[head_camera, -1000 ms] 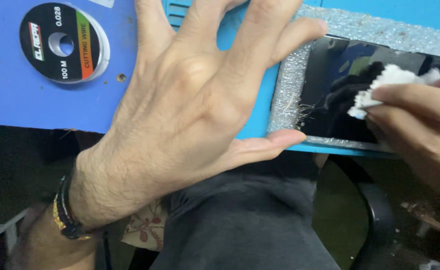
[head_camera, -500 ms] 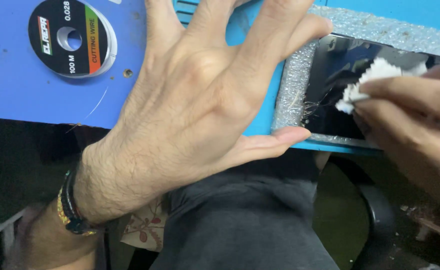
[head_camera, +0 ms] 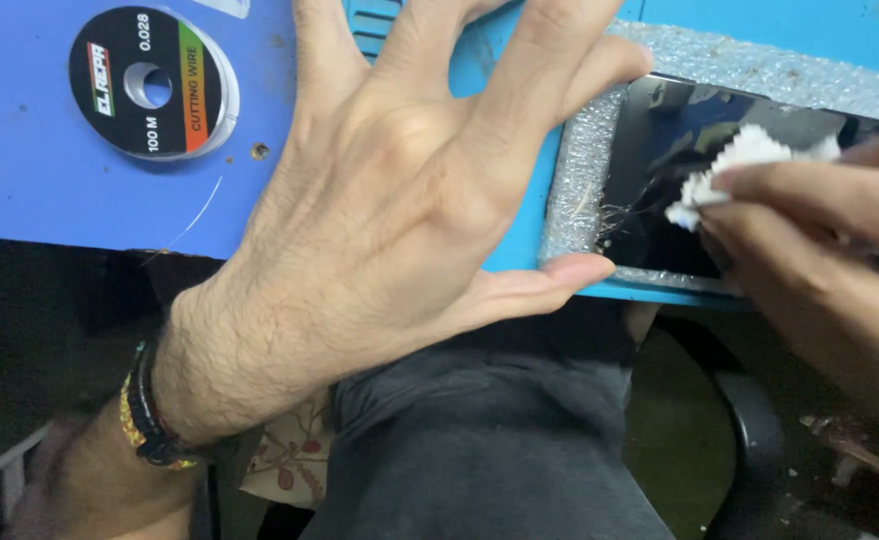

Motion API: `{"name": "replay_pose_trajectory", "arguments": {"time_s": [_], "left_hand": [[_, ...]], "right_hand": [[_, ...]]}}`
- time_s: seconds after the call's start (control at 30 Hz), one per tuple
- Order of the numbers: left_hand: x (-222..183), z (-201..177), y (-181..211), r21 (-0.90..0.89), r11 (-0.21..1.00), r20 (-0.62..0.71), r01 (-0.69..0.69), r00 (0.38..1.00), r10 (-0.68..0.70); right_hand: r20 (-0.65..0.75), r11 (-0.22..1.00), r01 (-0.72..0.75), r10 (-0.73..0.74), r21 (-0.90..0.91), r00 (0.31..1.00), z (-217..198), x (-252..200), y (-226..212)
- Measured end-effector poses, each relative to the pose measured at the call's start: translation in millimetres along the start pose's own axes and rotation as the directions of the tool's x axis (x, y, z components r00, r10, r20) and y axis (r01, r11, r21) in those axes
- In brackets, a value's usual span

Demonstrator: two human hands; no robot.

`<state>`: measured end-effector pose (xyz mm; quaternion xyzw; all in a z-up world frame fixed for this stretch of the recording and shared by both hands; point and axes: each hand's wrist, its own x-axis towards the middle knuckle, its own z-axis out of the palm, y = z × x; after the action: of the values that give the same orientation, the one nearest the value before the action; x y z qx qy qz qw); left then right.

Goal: Cleaning a smartphone screen using a cloth and cleaning solution on a repair mat

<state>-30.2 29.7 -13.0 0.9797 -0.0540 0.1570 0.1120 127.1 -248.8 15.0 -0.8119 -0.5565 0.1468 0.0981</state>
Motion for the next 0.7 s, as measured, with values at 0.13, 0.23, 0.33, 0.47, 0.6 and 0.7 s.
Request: {"name": "replay_pose_trajectory", "arguments": {"time_s": [0.13, 0.23, 0.33, 0.47, 0.6, 0.7], "left_hand": [[-1.4, -2.8, -1.1, 0.007, 1.000, 0.005, 0.007, 1.000, -0.007], [0.7, -0.3, 0.6, -0.001, 1.000, 0.002, -0.002, 1.000, 0.003], [-3.7, -1.1, -1.3, -0.005, 1.000, 0.007, 0.005, 1.000, -0.005], [-3.4, -2.4, -1.6, 0.002, 1.000, 0.009, 0.009, 1.000, -0.009], [-0.8, -1.5, -0.1, -0.004, 1.000, 0.014, 0.017, 1.000, -0.017], [0.2, -1.7, -3.8, 0.003, 0.999, 0.010, 0.035, 0.999, -0.035]], "right_hand": [[0.088, 0.927, -0.259, 0.244, 0.272, 0.966, 17.6, -20.8, 9.9], [0.210, 0.872, -0.329, 0.267, 0.362, 0.940, 26.3, -43.7, 38.1], [0.400, 0.765, -0.432, 0.248, 0.477, 0.882, 23.9, -41.6, 40.9], [0.084, 0.995, 0.101, -0.100, -0.008, 0.991, 1.0, 5.4, -2.1], [0.088, 0.995, 0.094, -0.095, 0.016, 0.992, -1.5, 17.7, -11.8], [0.108, 0.954, 0.205, -0.186, -0.217, 0.977, 18.2, -25.8, 36.0]]}}
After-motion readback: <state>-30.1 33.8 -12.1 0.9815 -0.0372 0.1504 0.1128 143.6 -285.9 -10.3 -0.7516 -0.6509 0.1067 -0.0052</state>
